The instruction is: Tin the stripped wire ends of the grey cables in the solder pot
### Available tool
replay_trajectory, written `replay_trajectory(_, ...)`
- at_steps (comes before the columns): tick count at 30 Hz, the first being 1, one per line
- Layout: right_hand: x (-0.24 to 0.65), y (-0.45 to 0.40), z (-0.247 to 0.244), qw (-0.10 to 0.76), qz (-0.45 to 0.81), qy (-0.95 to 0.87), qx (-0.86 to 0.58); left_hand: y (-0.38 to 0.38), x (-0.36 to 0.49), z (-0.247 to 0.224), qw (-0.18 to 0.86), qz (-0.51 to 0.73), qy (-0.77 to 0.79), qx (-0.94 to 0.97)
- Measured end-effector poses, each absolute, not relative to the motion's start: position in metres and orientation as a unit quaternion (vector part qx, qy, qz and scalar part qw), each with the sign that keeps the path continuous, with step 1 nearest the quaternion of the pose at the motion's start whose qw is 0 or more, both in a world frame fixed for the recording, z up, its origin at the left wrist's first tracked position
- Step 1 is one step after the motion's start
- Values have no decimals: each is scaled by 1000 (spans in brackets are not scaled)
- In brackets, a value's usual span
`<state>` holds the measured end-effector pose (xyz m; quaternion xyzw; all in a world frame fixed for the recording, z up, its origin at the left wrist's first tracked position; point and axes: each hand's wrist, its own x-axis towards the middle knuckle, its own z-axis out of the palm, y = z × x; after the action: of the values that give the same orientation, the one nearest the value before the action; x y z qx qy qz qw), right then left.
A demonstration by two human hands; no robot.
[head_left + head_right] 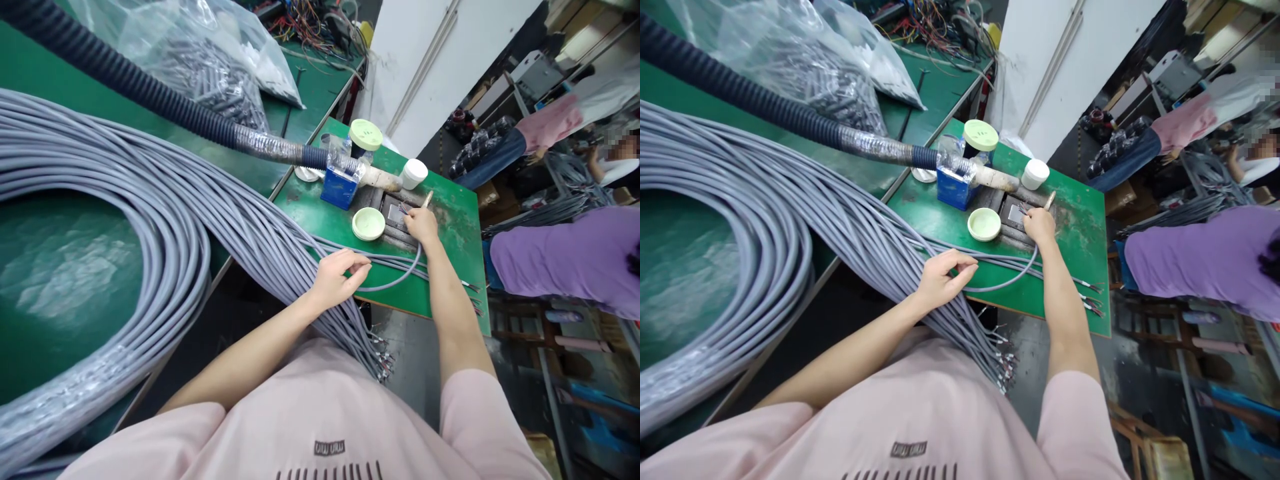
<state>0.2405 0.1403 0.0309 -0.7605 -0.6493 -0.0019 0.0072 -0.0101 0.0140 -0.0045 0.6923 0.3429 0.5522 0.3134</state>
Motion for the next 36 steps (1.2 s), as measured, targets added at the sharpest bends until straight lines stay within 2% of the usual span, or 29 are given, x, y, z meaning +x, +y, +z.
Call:
replay_trajectory(8, 241, 136, 43, 33, -4, -656, -754, 14, -10, -5, 317, 546, 350, 692)
replay_trajectory(12, 250, 87, 77, 178, 21, -666, -724, 14, -10, -6, 328, 546, 358, 683)
replay_trajectory(14, 256, 39, 93, 247, 84, -643, -720, 13, -11, -5, 337, 548, 357, 678)
replay_trajectory(18, 279, -83, 92, 323, 169, -524, -770, 13, -12, -3, 350, 538, 357, 678)
replay_trajectory(19, 288, -112, 85, 308, 175, -498, -791, 13, -12, -2, 349, 532, 359, 683)
replay_trajectory(21, 308, -161, 69, 203, 168, -461, -848, 13, -13, -2, 340, 520, 359, 696)
replay_trajectory(23, 325, -191, 58, 101, 80, -417, -900, 15, -14, -3, 327, 511, 355, 711)
replay_trajectory(24, 332, -197, 57, 86, 40, -404, -910, 15, -14, -4, 321, 507, 354, 717)
replay_trajectory(27, 338, -174, 67, 144, 1, -430, -891, 18, -13, -6, 306, 495, 360, 729)
replay_trajectory(30, 333, -100, 87, 190, 18, -527, -828, 20, -12, -8, 289, 468, 361, 753)
replay_trajectory(32, 330, -33, 93, 185, 19, -573, -798, 20, -11, -9, 271, 438, 363, 777)
replay_trajectory(36, 328, 93, 83, 121, 22, -578, -807, 21, -10, -11, 243, 390, 376, 805)
